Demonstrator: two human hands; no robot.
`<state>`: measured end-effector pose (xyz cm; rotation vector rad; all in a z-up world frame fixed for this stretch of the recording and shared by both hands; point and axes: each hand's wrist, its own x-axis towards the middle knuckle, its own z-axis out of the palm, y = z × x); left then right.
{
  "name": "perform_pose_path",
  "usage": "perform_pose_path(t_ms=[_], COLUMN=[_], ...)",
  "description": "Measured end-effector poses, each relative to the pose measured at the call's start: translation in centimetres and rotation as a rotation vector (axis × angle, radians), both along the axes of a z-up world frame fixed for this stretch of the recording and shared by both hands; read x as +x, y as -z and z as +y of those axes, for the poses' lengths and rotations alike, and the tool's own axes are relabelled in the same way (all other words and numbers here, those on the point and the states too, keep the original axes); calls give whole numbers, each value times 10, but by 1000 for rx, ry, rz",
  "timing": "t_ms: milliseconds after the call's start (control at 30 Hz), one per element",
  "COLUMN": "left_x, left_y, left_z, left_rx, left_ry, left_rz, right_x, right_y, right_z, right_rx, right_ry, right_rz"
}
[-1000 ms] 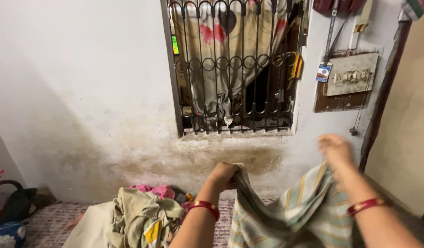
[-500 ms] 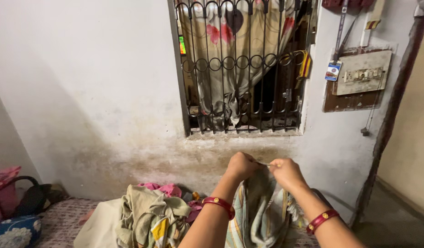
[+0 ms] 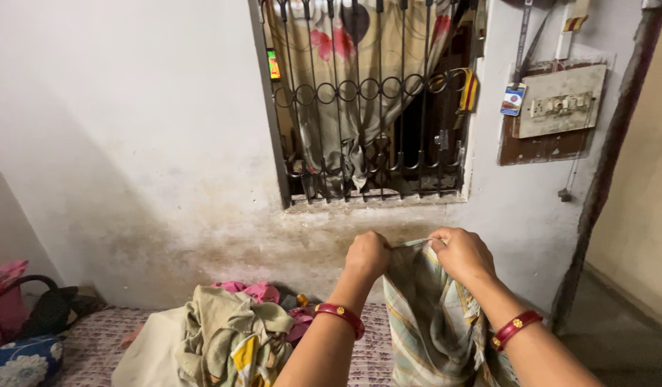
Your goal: The person folds a yellow towel on a bed, then places it on a shelf. They then pick up a striped bedsheet, unfold it, and fold it neatly on the bed.
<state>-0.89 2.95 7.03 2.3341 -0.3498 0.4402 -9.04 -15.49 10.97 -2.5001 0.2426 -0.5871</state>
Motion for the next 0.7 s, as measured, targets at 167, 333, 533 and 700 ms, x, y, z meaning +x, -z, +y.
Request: perform_pose_path(t_ms=[167,333,533,700], left_x=[-3,-8,-10,-4], left_y=[-1,-8,-15,-14], left_z=[-12,-24,-41,-57], left_rx=[-85,-261,-711,-863], left_ry=[-103,-39,32,31], left_rz=[100,118,248,233], right_x=[-3,-7,2,29], right_y=[4,3,4,21], right_z=[-13,-24,-23,-21], right_rx=[-37,-94,-136,130], right_ry=[-50,-77,-124,-445], right_rz=[-13,69,125,-62])
